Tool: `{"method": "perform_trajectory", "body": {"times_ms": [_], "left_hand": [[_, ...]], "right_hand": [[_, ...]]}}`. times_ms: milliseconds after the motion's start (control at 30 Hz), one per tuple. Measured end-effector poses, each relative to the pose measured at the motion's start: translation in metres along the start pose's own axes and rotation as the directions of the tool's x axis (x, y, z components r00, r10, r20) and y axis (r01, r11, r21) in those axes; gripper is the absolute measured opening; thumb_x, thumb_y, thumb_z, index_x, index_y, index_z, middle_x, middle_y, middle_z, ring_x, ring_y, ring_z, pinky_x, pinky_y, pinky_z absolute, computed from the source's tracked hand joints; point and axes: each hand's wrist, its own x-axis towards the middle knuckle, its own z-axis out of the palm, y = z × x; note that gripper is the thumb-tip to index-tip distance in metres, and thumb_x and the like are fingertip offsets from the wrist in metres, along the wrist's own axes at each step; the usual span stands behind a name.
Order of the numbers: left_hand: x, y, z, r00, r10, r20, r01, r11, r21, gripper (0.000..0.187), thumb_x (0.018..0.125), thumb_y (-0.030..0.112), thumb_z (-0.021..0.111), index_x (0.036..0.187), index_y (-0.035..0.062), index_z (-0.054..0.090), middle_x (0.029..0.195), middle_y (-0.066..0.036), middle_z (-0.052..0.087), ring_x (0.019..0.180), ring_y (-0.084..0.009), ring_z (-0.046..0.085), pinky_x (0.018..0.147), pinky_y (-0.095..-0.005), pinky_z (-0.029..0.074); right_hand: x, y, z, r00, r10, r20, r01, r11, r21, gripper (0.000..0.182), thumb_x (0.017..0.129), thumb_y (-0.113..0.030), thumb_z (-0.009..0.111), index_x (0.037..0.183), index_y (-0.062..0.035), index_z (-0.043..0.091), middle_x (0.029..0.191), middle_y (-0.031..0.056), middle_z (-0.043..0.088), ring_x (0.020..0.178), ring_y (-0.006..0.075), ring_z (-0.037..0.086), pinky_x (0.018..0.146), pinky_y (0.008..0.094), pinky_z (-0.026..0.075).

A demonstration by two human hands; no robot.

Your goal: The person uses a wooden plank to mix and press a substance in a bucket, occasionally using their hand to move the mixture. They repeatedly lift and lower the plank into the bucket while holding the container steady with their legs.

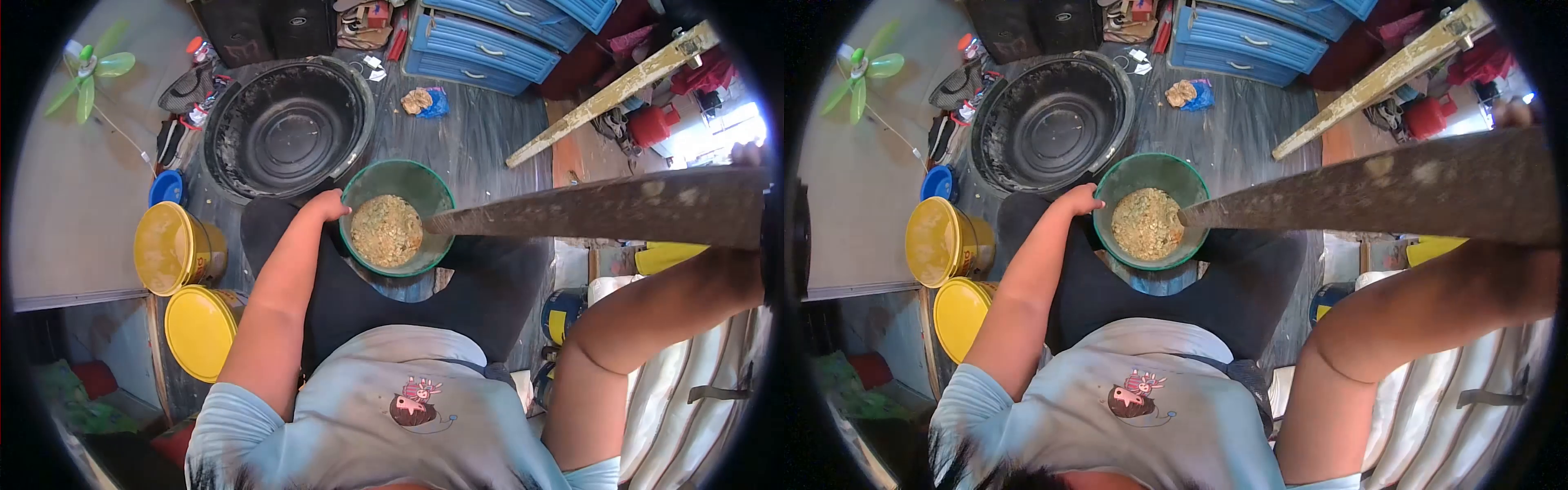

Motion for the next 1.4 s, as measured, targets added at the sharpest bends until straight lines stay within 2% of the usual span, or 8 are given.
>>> {"method": "perform_trajectory", "body": {"times_ms": [67,167,200,333,1067,1267,1333,1400], "left_hand": [[0.003,0.001,-0.001,0.999,-0.03,0.017,0.03,1.0,-0.004,0.06,0.069,0.029,0.065,0.115,-0.0052,0.045,0.109,-0.023,0.052,0.102,-0.0329,0.051,0.084,-0.0368,0.04],[0.005,0.0,-0.001,1.0,-0.021,0.003,0.021,1.0,-0.011,0.058,0.07,0.029,0.065,0.114,-0.0039,0.046,0.109,-0.023,0.052,0.102,-0.0333,0.051,0.085,-0.037,0.04],[0.004,-0.003,0.001,1.0,-0.006,0.009,0.006,1.0,-0.01,0.057,0.07,0.029,0.065,0.113,-0.0035,0.046,0.109,-0.023,0.052,0.102,-0.0336,0.05,0.085,-0.0372,0.04],[0.006,-0.003,0.003,1.0,-0.012,-0.004,0.012,1.0,-0.003,0.057,0.07,0.03,0.065,0.113,-0.0023,0.046,0.109,-0.023,0.053,0.102,-0.0339,0.05,0.086,-0.0374,0.039],[-0.004,0.01,-0.007,0.995,-0.094,0.033,0.093,0.995,0.027,0.053,0.071,0.03,0.064,0.109,-0.0022,0.048,0.107,-0.022,0.054,0.101,-0.0333,0.051,0.085,-0.038,0.04],[-0.005,0.012,-0.01,0.995,-0.088,0.047,0.09,0.996,-0.027,0.052,0.071,0.03,0.064,0.106,-0.0046,0.049,0.105,-0.023,0.054,0.099,-0.0338,0.052,0.083,-0.0385,0.041],[-0.001,0.008,-0.009,0.997,-0.078,0.018,0.078,0.997,0.01,0.052,0.071,0.03,0.064,0.106,-0.0046,0.049,0.105,-0.022,0.054,0.099,-0.0337,0.052,0.083,-0.0385,0.041],[0.003,0.006,-0.006,0.998,-0.068,-0.015,0.069,0.997,0.04,0.052,0.07,0.03,0.064,0.106,-0.0046,0.049,0.105,-0.022,0.054,0.098,-0.0336,0.052,0.083,-0.0386,0.041]], "right_hand": [[0.042,0.016,-0.013,0.537,-0.55,0.64,0.007,0.761,0.648,0.058,0.083,-0.054,0.038,0.088,0.0017,0.052,0.064,0.0128,0.054,0.053,0.0242,0.056,0.048,0.0344,0.051],[0.062,0.112,-0.006,0.497,-0.506,0.705,0.139,0.848,0.511,0.039,0.084,-0.035,0.039,0.097,0.0002,0.051,0.086,0.0162,0.056,0.077,0.0224,0.055,0.074,0.0348,0.044],[0.056,0.191,0.001,0.541,-0.776,0.326,0.739,0.623,0.257,0.029,0.082,-0.022,0.047,0.102,-0.0015,0.049,0.092,0.0111,0.054,0.082,0.0178,0.052,0.078,0.0311,0.042],[-0.054,0.363,-0.002,0.688,-0.18,0.703,-0.227,0.867,0.444,0.042,0.07,-0.014,0.066,0.104,0.0048,0.049,0.096,0.0098,0.054,0.087,0.0182,0.052,0.082,0.0322,0.04],[0.066,0.084,0.016,0.547,-0.437,0.714,-0.218,0.749,0.626,0.05,0.076,-0.044,0.042,0.095,0.0023,0.049,0.074,0.0144,0.051,0.066,0.025,0.052,0.062,0.0351,0.044],[-0.018,0.24,0.04,0.606,-0.342,0.718,-0.202,0.807,0.555,0.037,0.068,-0.03,0.058,0.093,-0.0049,0.049,0.079,0.0075,0.054,0.079,0.0164,0.051,0.069,0.0327,0.045],[-0.062,0.351,0.038,0.26,-0.439,0.86,0.099,0.898,0.428,0.038,0.066,-0.024,0.066,0.094,-0.0055,0.047,0.081,0.0041,0.053,0.084,0.0151,0.051,0.078,0.0304,0.04],[-0.106,0.373,0.028,0.44,-0.107,0.892,-0.495,0.8,0.34,0.037,0.067,-0.015,0.069,0.094,-0.0045,0.046,0.089,0.0067,0.051,0.084,0.0161,0.052,0.078,0.031,0.041]]}}
